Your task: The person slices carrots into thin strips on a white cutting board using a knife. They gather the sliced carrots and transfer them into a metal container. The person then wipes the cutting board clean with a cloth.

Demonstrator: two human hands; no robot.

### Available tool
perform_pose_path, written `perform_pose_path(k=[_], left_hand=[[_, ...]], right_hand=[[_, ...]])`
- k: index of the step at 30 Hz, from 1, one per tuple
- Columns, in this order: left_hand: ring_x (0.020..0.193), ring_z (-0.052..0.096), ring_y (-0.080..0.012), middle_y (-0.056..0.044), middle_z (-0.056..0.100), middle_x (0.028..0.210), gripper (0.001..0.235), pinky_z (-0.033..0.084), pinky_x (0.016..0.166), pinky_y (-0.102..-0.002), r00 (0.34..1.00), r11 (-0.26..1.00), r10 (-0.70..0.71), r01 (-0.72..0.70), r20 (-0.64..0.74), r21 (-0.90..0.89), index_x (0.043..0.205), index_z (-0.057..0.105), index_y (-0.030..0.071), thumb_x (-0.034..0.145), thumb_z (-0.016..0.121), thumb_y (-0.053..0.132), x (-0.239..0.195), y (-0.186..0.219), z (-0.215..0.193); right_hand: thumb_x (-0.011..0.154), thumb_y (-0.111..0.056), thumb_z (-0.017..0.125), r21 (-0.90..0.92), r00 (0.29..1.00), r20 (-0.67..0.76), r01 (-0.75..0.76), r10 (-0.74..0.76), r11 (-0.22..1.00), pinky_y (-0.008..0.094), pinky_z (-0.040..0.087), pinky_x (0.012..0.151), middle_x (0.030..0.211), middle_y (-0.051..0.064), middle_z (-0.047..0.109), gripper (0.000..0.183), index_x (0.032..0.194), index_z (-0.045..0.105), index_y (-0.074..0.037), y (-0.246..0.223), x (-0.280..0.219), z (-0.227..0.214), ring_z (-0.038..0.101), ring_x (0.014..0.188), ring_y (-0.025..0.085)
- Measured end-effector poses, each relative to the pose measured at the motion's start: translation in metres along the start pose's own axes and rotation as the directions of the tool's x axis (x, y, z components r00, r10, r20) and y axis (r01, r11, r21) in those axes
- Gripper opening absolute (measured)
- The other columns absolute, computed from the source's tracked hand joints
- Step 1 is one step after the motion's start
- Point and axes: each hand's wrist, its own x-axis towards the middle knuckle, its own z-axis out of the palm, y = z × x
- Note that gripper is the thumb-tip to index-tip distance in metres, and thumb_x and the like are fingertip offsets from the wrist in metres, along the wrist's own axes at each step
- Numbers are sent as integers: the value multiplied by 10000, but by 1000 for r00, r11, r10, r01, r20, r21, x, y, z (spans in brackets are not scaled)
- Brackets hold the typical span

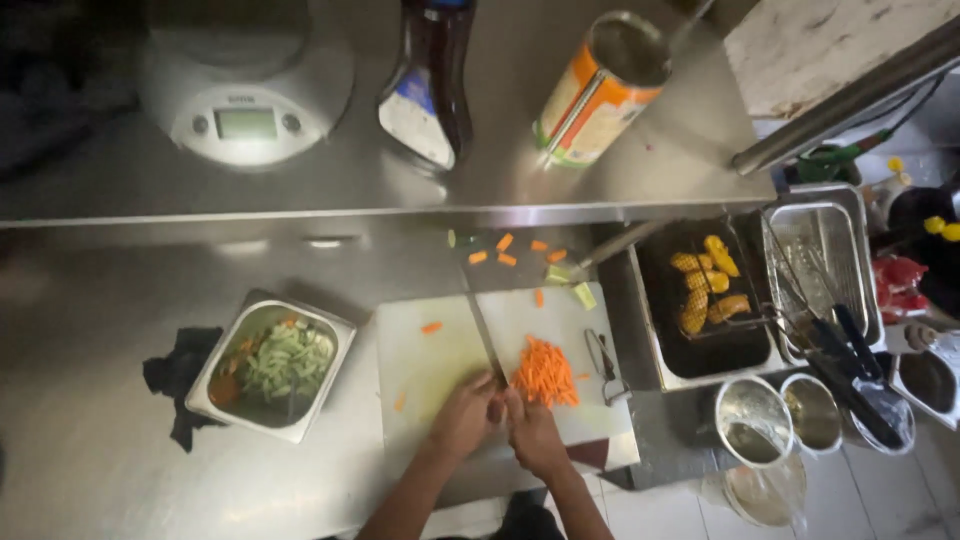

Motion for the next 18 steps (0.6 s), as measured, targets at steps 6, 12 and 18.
perform_pose_path(k=[6,12,18], left_hand=[[814,612,-319,-121,622,838,32,492,776,-419,941,886,-270,159,-206,-436,781,587,51,809,591,36,1,3,-70],[1174,569,-343,-150,599,1283,447,451,1039,-422,850,920,-391,357,-353,-161,1298,610,60,852,600,86,11,-57,-110],[868,633,-317,-135,615,965,156,566,634,-434,964,895,-213,257,-157,365,987,652,61,840,627,107,38,-102,-87]], right_hand=[[950,-306,433,-373,956,-71,240,-286,896,469,474,592,639,116,606,231,925,527,-96,98,19,18,589,582,304],[974,-518,416,-269,982,-179,-104,56,957,424,470,932,1073,204,674,467,1204,648,-184,87,-27,55,651,1045,359],[980,-474,411,60,937,-92,-333,338,941,383,447,958,1048,191,729,511,960,760,-101,28,-38,8,645,1058,308]])
